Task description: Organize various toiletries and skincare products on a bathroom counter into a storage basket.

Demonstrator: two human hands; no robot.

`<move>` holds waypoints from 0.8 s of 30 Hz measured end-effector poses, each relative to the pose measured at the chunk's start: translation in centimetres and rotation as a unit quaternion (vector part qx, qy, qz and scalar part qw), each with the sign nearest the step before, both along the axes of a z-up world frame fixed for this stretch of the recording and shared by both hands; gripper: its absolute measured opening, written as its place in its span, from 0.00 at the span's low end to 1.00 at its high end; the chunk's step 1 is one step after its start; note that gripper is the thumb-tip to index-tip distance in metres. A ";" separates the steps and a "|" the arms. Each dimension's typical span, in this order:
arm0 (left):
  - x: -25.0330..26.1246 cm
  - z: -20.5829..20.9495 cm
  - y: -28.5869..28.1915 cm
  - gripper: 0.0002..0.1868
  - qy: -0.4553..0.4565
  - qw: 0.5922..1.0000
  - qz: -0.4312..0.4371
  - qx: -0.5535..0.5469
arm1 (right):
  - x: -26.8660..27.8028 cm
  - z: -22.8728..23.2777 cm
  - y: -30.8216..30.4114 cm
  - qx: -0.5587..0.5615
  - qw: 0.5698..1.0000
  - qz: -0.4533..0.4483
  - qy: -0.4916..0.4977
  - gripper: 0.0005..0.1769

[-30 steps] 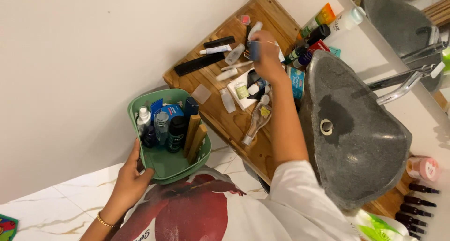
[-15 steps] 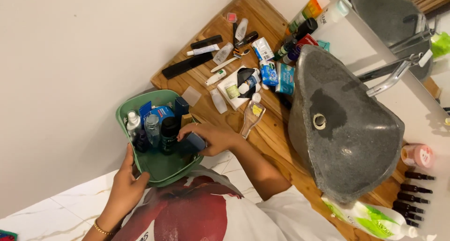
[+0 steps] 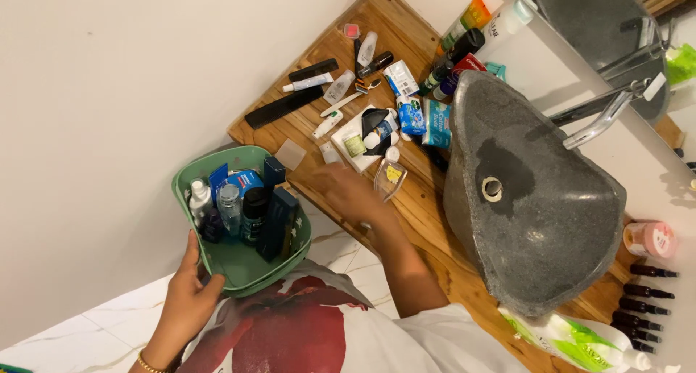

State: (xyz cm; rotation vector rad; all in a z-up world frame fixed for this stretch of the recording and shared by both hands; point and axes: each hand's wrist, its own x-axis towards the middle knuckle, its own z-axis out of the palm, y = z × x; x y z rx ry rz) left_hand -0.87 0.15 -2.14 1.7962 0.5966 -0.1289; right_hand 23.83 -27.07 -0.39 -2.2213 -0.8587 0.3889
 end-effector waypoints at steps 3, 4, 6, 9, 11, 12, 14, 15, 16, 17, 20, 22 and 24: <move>0.4 0.9 -0.2 0.52 0.008 1.000 0.002 0.005 | 3.2 -7.1 -3.7 -0.113 0.979 -0.159 -0.066 0.12; 0.1 0.1 0.0 0.52 0.007 1.000 0.001 0.006 | 3.3 -7.0 -3.6 -0.112 0.978 -0.160 -0.067 0.12; -0.4 -1.4 0.2 0.51 -0.038 0.999 -0.007 -0.007 | 3.4 -6.6 -3.7 -0.141 0.943 -0.227 -0.200 0.17; 0.4 0.1 0.0 0.51 -0.057 0.998 -0.005 -0.021 | 4.6 -9.9 -3.8 -0.093 0.923 -0.240 -0.287 0.26; 0.4 0.1 0.0 0.52 -0.019 1.000 -0.002 -0.008 | 5.8 -11.5 -4.7 -0.128 0.923 -0.214 -0.294 0.20; 0.2 0.2 0.0 0.52 0.019 1.000 0.001 0.005 | 6.2 -12.4 -5.2 -0.162 0.921 -0.187 -0.299 0.13; 0.2 0.5 0.0 0.52 0.022 1.000 -0.001 -0.003 | 6.9 -9.8 -5.7 -0.201 0.927 -0.176 -0.262 0.13; 0.4 0.8 0.0 0.52 0.022 1.000 0.002 -0.010 | 7.6 -8.3 -5.7 -0.237 0.931 -0.161 -0.228 0.13; 0.5 0.8 0.1 0.52 0.019 1.000 0.003 -0.010 | 7.8 -6.3 -5.9 -0.236 0.930 -0.161 -0.231 0.13; 0.5 0.8 0.1 0.52 0.016 0.999 0.009 -0.029 | 7.9 -4.2 -6.2 -0.206 0.932 -0.185 -0.234 0.15; 0.3 0.2 0.0 0.52 0.002 0.999 0.010 -0.043 | 8.7 -0.9 -7.9 -0.109 0.952 -0.227 -0.173 0.19; 0.3 0.4 0.0 0.52 -0.008 0.999 0.004 -0.034 | 9.0 0.3 -8.7 -0.040 0.963 -0.245 -0.106 0.21; 0.6 1.4 0.0 0.52 0.012 1.000 -0.012 0.006 | 9.0 1.7 -8.9 0.136 0.942 -0.301 0.058 0.17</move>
